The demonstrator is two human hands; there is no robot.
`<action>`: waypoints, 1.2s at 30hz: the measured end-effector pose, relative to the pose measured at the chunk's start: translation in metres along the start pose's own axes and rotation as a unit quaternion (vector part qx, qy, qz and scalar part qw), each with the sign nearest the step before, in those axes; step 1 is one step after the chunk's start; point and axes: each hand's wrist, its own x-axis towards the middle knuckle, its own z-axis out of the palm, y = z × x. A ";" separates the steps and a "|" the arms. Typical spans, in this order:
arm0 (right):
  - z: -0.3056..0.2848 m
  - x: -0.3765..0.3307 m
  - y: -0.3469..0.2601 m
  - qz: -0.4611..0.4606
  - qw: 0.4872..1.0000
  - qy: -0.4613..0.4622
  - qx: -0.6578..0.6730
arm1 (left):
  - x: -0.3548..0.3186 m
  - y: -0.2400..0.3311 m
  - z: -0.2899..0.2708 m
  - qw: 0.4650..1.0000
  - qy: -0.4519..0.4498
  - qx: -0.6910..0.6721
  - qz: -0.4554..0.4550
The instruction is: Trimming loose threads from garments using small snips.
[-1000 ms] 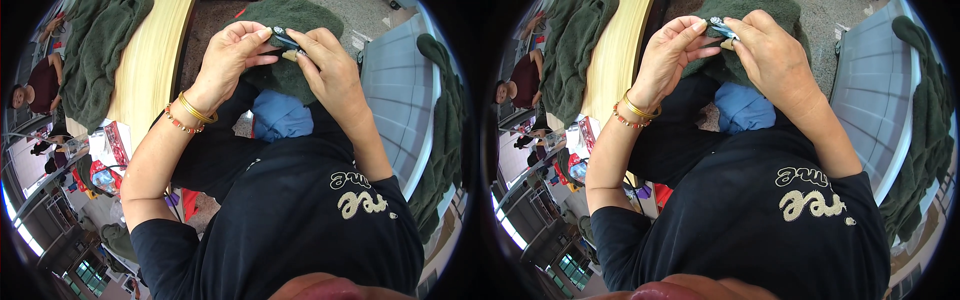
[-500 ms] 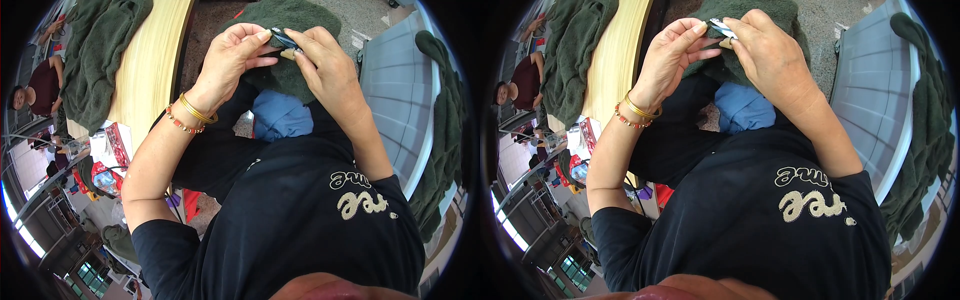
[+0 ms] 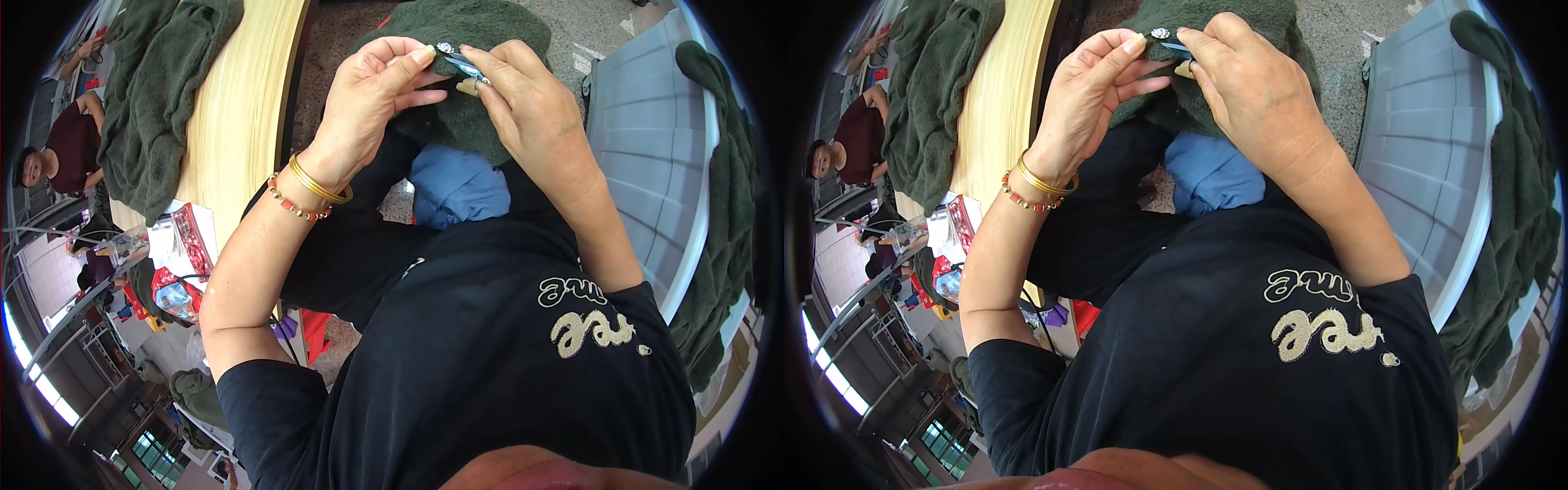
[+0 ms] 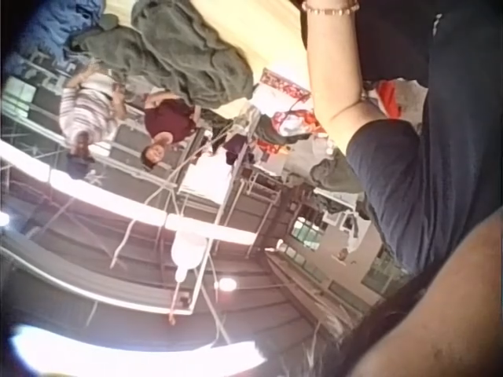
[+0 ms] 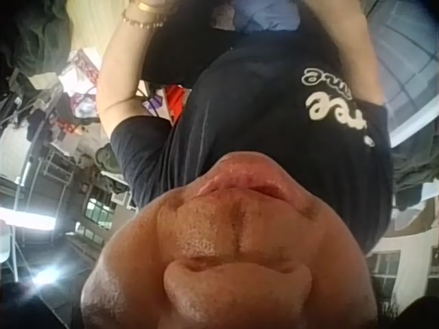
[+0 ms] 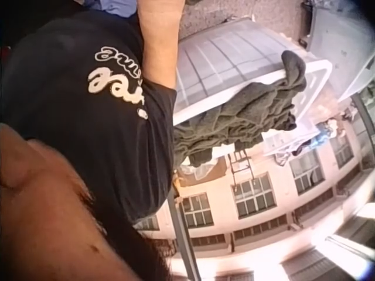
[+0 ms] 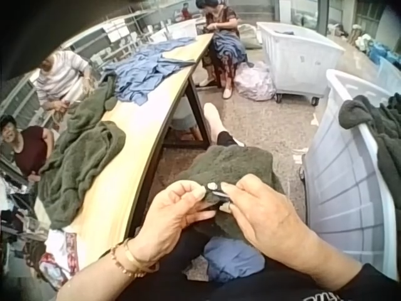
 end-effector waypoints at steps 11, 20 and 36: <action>-0.004 0.001 0.000 0.018 0.998 -0.012 0.058 | 0.000 0.000 0.001 1.000 0.004 0.001 0.001; -0.001 0.000 0.004 0.016 0.997 -0.006 0.069 | -0.001 0.000 0.002 1.000 0.003 0.003 0.001; 0.006 0.002 0.007 0.003 0.998 0.013 0.068 | -0.001 -0.003 -0.004 0.999 -0.025 0.029 0.009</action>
